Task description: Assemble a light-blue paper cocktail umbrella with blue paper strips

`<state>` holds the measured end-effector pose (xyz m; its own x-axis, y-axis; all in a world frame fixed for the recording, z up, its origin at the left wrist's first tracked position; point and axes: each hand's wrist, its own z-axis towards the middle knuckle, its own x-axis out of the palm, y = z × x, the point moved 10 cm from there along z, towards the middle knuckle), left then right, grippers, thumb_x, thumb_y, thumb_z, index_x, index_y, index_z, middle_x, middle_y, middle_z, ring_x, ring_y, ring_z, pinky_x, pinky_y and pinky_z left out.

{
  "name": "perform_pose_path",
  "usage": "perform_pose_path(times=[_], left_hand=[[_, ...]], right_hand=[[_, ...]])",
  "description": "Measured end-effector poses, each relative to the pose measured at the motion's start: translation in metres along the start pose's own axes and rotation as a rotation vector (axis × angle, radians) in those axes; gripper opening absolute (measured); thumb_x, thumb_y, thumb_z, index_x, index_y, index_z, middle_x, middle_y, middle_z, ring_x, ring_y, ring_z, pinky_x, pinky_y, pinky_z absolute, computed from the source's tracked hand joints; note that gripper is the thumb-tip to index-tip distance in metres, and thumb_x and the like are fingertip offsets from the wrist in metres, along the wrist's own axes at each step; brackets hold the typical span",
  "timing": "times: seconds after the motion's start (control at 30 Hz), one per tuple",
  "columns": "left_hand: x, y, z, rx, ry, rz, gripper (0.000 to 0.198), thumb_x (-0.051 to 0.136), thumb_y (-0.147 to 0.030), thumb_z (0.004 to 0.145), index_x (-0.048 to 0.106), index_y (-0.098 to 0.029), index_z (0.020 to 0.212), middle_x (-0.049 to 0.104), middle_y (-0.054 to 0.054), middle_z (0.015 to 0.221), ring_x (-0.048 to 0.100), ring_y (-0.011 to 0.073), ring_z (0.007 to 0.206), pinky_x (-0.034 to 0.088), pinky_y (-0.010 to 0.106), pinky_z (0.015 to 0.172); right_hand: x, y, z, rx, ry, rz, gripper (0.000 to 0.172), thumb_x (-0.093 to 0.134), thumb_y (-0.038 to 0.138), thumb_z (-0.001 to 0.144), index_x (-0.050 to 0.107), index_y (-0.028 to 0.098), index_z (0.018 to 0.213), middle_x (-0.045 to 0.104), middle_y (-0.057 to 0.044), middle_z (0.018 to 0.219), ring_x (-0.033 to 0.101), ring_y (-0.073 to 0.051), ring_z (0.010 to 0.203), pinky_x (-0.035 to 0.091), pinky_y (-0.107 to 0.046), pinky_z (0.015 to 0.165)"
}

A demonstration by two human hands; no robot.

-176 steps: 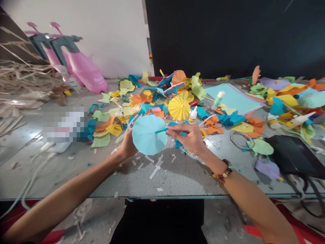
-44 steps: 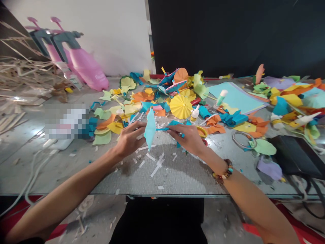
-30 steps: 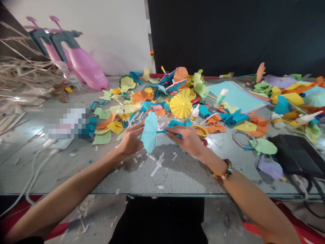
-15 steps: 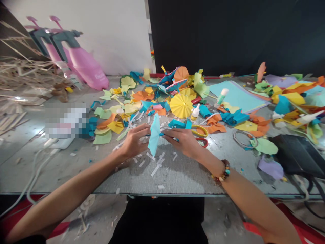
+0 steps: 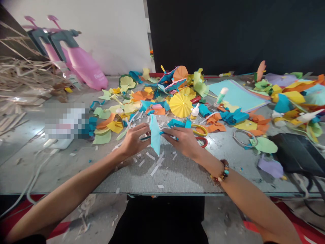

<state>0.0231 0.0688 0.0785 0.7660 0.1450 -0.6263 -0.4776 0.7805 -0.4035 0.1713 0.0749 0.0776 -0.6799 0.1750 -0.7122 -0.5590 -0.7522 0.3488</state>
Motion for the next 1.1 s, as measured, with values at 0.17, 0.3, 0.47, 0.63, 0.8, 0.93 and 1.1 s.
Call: perform_pose_path(times=[0.17,0.3,0.47,0.63,0.8,0.93,1.1], left_hand=[[0.009,0.015,-0.005,-0.069,0.137,0.057,0.016,0.062,-0.026,0.094,0.069,-0.016,0.104,0.07,0.004,0.087,0.067,0.0141,0.076,0.053,0.025,0.068],[0.009,0.017,-0.006,-0.075,0.135,0.119,0.018,0.059,-0.027,0.097,0.071,-0.015,0.101,0.071,0.005,0.086,0.067,0.0136,0.074,0.051,0.024,0.065],[0.006,0.005,-0.003,-0.034,0.094,0.12,0.019,0.058,-0.03,0.099,0.071,-0.016,0.103,0.071,0.004,0.087,0.067,0.0117,0.074,0.051,0.022,0.065],[0.003,-0.001,-0.003,-0.013,0.064,0.133,0.019,0.06,-0.029,0.098,0.069,-0.017,0.109,0.072,0.004,0.088,0.067,0.0122,0.072,0.051,0.023,0.064],[0.003,0.005,-0.004,-0.047,0.045,0.058,0.018,0.065,-0.029,0.094,0.068,-0.018,0.108,0.074,0.004,0.094,0.069,0.0134,0.078,0.055,0.025,0.07],[0.004,0.011,-0.005,-0.089,0.039,-0.029,0.022,0.068,-0.023,0.088,0.066,-0.017,0.109,0.075,0.004,0.094,0.071,0.0131,0.078,0.057,0.023,0.071],[0.004,0.011,-0.005,-0.111,0.037,-0.071,0.025,0.069,-0.019,0.084,0.062,-0.017,0.109,0.076,0.004,0.096,0.072,0.0144,0.082,0.058,0.023,0.074]], right_hand=[[-0.005,-0.002,0.001,0.042,-0.033,0.051,0.02,0.065,0.032,0.096,0.078,0.023,0.109,0.08,-0.004,0.101,0.076,-0.019,0.083,0.059,-0.03,0.074],[-0.01,-0.011,0.002,0.146,-0.068,0.149,0.017,0.068,0.032,0.095,0.08,0.025,0.104,0.081,-0.003,0.095,0.075,-0.017,0.078,0.06,-0.029,0.071],[-0.012,-0.012,0.002,0.136,-0.086,0.219,0.018,0.07,0.03,0.092,0.079,0.025,0.107,0.08,-0.003,0.094,0.073,-0.015,0.071,0.059,-0.027,0.066],[-0.004,-0.019,0.002,0.214,-0.05,0.286,0.014,0.072,0.03,0.09,0.081,0.024,0.099,0.081,-0.002,0.09,0.073,-0.015,0.072,0.059,-0.027,0.066],[0.006,-0.031,-0.002,0.329,-0.027,0.385,0.017,0.074,0.035,0.088,0.082,0.024,0.098,0.081,-0.002,0.087,0.074,-0.017,0.072,0.061,-0.028,0.066],[0.009,-0.032,-0.003,0.34,-0.019,0.409,0.018,0.074,0.037,0.087,0.082,0.024,0.098,0.081,-0.003,0.09,0.074,-0.017,0.074,0.061,-0.028,0.067],[0.011,-0.033,-0.003,0.35,-0.011,0.427,0.018,0.075,0.036,0.086,0.082,0.023,0.096,0.081,-0.004,0.088,0.074,-0.017,0.073,0.06,-0.028,0.065]])
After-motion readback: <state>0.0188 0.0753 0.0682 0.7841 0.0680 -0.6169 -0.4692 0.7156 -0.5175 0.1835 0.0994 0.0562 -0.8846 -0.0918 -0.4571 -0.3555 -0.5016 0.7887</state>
